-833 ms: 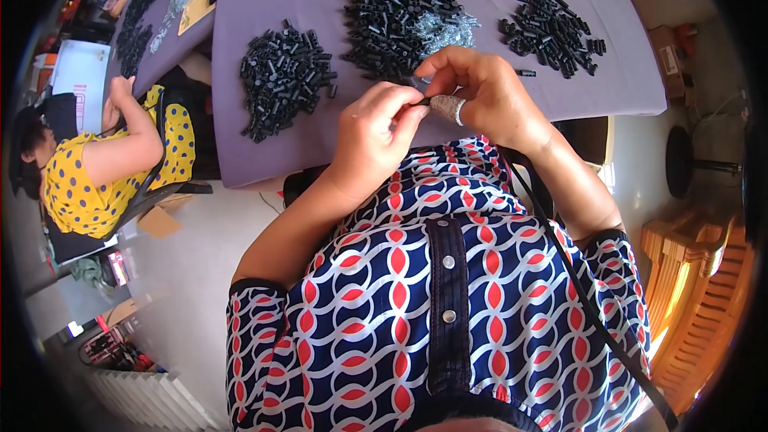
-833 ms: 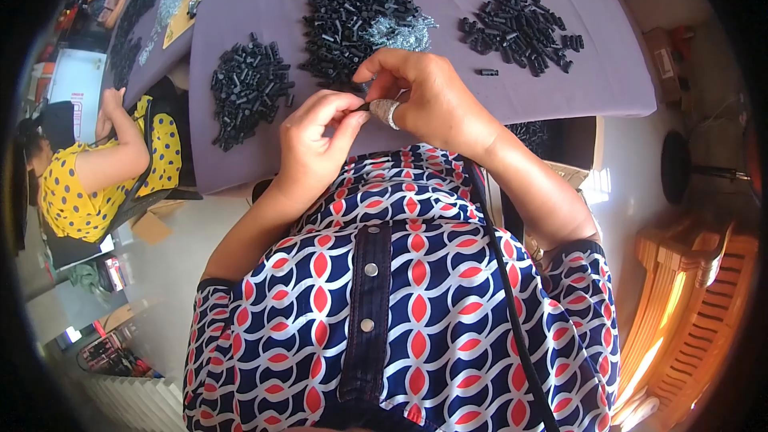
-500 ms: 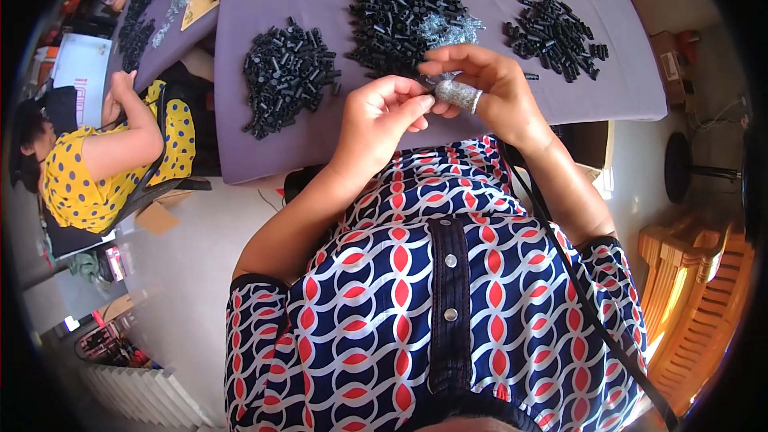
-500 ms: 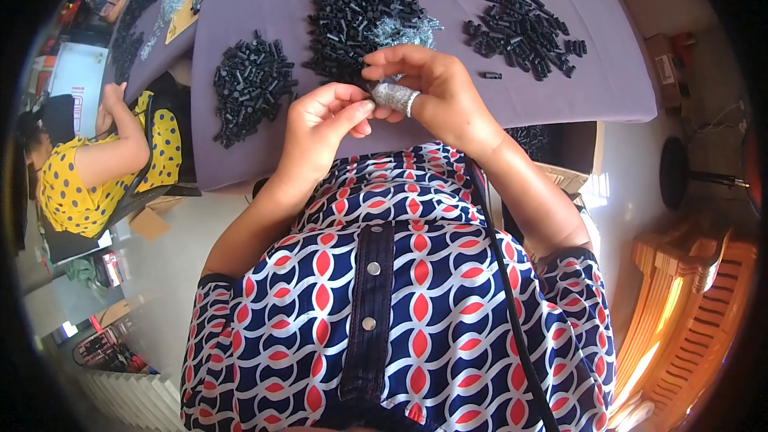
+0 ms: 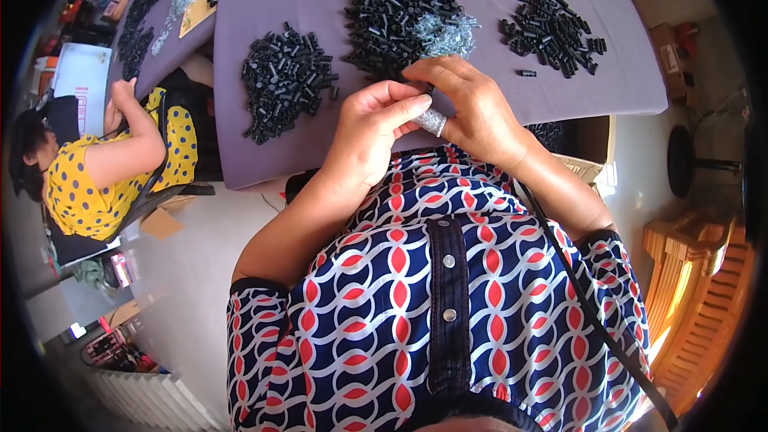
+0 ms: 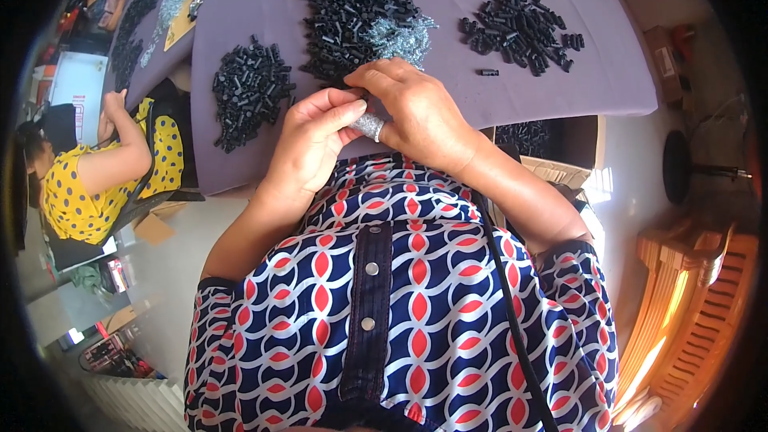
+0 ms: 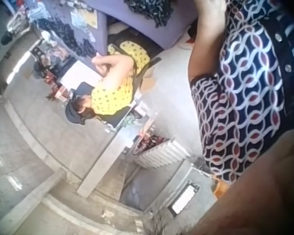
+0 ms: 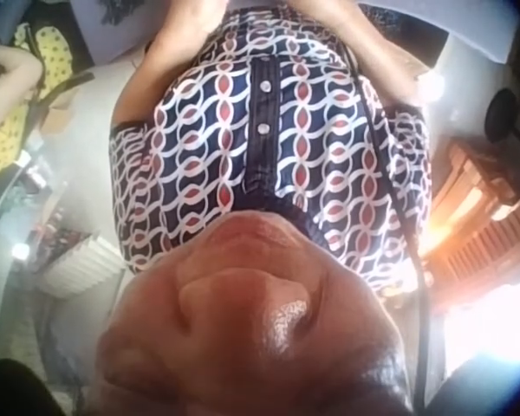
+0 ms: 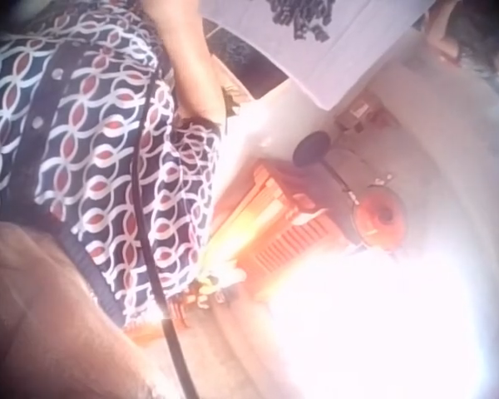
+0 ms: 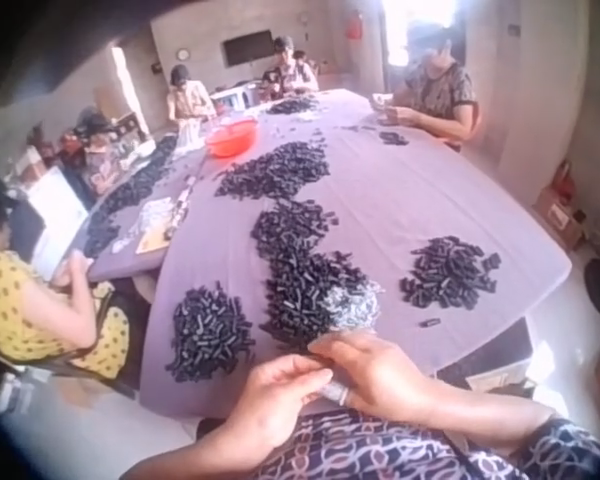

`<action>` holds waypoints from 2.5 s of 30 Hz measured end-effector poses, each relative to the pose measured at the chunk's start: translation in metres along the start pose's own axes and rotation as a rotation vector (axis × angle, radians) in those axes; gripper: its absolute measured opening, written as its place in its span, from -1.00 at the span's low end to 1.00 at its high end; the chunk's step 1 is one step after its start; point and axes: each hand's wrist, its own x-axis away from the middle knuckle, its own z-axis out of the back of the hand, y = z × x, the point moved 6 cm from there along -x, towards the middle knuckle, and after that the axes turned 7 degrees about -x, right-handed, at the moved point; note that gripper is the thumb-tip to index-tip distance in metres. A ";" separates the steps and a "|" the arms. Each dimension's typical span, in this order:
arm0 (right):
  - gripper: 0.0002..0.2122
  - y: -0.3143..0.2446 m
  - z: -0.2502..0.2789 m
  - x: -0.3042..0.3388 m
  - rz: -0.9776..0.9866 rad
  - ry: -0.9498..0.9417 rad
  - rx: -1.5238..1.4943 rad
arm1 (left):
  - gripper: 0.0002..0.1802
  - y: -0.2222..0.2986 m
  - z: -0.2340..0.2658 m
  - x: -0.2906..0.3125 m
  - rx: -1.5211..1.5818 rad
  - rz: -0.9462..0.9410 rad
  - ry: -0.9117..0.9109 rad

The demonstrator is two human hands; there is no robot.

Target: Sorting small black plastic components on a table in a workshop setting.

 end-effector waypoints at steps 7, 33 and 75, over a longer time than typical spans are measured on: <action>-0.55 0.000 0.004 0.003 0.088 -0.029 -0.101 | -0.72 0.005 -0.016 0.011 0.150 0.161 -0.149; -0.48 0.057 0.079 0.039 -0.171 0.098 0.729 | -0.72 0.039 0.014 0.019 -0.635 -0.377 0.132; -0.69 0.024 -0.002 0.010 0.085 -0.063 0.401 | -0.78 0.036 0.036 0.037 -1.440 -0.567 0.215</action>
